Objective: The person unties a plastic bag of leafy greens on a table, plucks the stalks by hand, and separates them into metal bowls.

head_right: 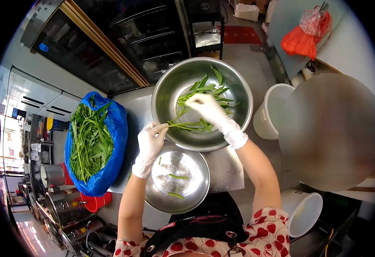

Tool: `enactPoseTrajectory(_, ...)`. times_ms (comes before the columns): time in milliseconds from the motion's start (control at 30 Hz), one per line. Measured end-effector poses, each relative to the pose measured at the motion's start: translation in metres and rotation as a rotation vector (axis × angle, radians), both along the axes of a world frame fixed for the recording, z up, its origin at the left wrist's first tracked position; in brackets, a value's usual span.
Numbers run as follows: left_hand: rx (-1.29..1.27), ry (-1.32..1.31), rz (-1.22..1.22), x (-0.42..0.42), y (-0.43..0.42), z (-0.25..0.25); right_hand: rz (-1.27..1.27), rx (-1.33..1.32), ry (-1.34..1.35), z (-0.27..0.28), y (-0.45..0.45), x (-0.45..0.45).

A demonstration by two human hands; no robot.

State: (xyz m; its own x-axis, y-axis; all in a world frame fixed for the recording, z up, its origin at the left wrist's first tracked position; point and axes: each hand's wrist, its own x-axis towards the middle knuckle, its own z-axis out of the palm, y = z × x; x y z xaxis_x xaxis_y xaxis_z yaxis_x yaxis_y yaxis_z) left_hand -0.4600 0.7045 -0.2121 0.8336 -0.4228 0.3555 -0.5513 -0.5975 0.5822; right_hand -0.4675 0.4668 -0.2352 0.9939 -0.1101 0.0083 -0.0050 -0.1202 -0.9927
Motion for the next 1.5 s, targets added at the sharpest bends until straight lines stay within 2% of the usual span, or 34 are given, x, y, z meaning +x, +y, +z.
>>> enactPoseTrajectory(67, -0.060, 0.054, -0.003, -0.001, -0.014, 0.000, 0.191, -0.184, -0.051, 0.012, 0.025, -0.003)
enactPoseTrajectory(133, -0.069, 0.079, 0.020, 0.001, -0.022, 0.000, 0.225, -0.425, 0.032, 0.007, 0.044, -0.008)
enactPoseTrajectory(233, -0.049, 0.099, 0.055, 0.001, -0.019, 0.001, 0.117, -0.517, -0.117, 0.001, 0.040, -0.004)
enactPoseTrajectory(267, -0.055, 0.120, 0.079, 0.001, -0.016, 0.003, 0.064, -0.688, -0.109, 0.003, 0.033, 0.002)
enactPoseTrajectory(333, -0.106, 0.100, 0.120, 0.006, -0.002, -0.008, -0.034, -0.783, -0.228, -0.003, 0.015, 0.019)
enactPoseTrajectory(467, -0.122, 0.164, 0.171, 0.012, 0.022, -0.020, 0.027, -0.971, -0.280, -0.030, -0.015, 0.053)
enactPoseTrajectory(533, -0.137, 0.157, 0.201, 0.012, 0.029, -0.021, -0.148, -1.179, -0.549, -0.042, -0.009, 0.054)
enactPoseTrajectory(600, -0.160, 0.150, 0.217, 0.014, 0.032, -0.023, -0.087, -1.129, -0.396, -0.048, 0.002, 0.042)
enactPoseTrajectory(633, -0.172, 0.146, 0.218, 0.014, 0.034, -0.025, 0.073, -1.074, -0.157, -0.042, 0.010, 0.037)
enactPoseTrajectory(667, -0.181, 0.141, 0.218, 0.014, 0.036, -0.026, 0.170, -1.029, -0.038, -0.048, 0.018, 0.031)
enactPoseTrajectory(733, -0.184, 0.144, 0.220, 0.015, 0.035, -0.029, 0.270, -0.974, -0.094, -0.073, 0.033, 0.017)
enactPoseTrajectory(800, -0.184, 0.143, 0.210, 0.018, 0.032, -0.028, 0.440, -1.124, 0.078, -0.084, 0.043, 0.010)
enactPoseTrajectory(900, -0.163, 0.139, 0.190, 0.017, 0.030, -0.025, 0.432, -1.002, 0.132, -0.099, 0.038, 0.002)
enactPoseTrajectory(967, -0.144, 0.135, 0.182, 0.017, 0.030, -0.026, 0.470, -0.944, 0.228, -0.078, 0.034, 0.000)
enactPoseTrajectory(1033, -0.093, 0.086, 0.138, 0.017, 0.031, -0.027, 0.501, -0.911, 0.213, -0.052, 0.025, -0.004)
enactPoseTrajectory(1267, 0.081, -0.145, -0.159, 0.012, 0.006, -0.003, 0.563, -0.743, 0.113, -0.018, 0.008, -0.008)
enactPoseTrajectory(1400, 0.229, -0.056, -0.236, 0.012, 0.006, -0.005, 0.580, -0.650, 0.187, -0.001, 0.005, -0.004)
enactPoseTrajectory(1433, 0.156, -0.035, -0.213, 0.013, 0.008, -0.010, 0.580, -0.629, 0.217, 0.002, 0.003, -0.004)
enactPoseTrajectory(1500, 0.011, 0.006, -0.165, 0.015, 0.012, -0.020, 0.353, -0.470, 0.076, -0.003, -0.007, -0.004)
